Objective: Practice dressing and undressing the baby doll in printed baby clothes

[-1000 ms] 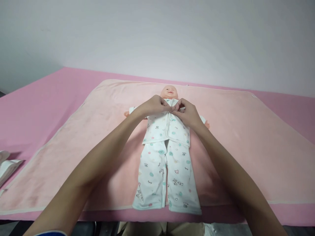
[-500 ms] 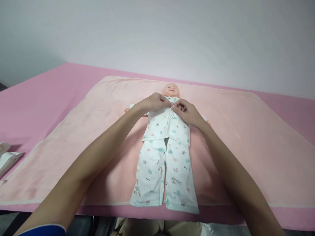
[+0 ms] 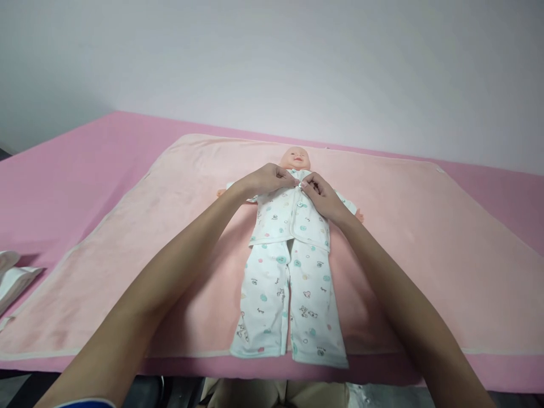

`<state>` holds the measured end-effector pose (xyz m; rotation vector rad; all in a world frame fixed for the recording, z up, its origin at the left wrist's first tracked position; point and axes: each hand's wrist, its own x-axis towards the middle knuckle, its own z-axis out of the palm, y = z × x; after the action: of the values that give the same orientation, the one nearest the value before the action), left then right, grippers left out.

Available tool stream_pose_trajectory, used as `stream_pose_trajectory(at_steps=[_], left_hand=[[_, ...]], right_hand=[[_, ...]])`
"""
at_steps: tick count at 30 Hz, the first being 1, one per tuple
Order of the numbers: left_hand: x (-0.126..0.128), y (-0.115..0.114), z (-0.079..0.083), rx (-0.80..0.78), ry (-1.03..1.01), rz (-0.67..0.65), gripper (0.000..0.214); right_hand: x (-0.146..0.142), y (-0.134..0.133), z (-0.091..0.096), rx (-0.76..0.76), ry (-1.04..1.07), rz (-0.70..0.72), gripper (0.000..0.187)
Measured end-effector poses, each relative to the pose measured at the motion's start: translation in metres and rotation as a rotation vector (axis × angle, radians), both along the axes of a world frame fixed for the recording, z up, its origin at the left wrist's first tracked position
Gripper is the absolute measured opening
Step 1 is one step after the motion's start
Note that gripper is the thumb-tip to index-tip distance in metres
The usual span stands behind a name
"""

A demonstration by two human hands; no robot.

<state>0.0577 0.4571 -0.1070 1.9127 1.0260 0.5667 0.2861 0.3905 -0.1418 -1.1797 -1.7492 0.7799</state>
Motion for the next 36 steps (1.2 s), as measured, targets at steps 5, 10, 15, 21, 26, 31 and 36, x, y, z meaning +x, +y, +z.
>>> stream_pose_trajectory(at_steps=[5,10,15,21,26,31,36], left_hand=[[0.002,-0.001,-0.002,0.010,0.023,0.008,0.028],[0.011,-0.007,-0.003,0.109,0.054,0.098,0.031],[0.016,0.003,0.000,0.340,0.071,0.204,0.034],[0.020,0.015,-0.008,0.416,0.090,0.218,0.014],[0.029,0.015,-0.021,0.559,-0.039,0.180,0.012],[0.030,0.018,-0.024,0.469,-0.153,0.153,0.018],[0.025,0.019,-0.020,0.411,-0.185,0.104,0.020]], right_hand=[[0.002,0.002,-0.001,0.020,-0.060,-0.017,0.032],[0.007,0.007,0.000,0.162,-0.246,-0.248,0.016],[0.017,0.032,0.014,0.115,-0.241,-0.269,0.030],[0.022,0.049,0.023,0.067,-0.278,-0.203,0.015],[0.013,0.048,0.014,0.135,-0.033,-0.181,0.018],[0.006,0.053,0.006,0.067,0.139,-0.176,0.033],[0.005,0.053,0.006,0.001,0.136,-0.179,0.039]])
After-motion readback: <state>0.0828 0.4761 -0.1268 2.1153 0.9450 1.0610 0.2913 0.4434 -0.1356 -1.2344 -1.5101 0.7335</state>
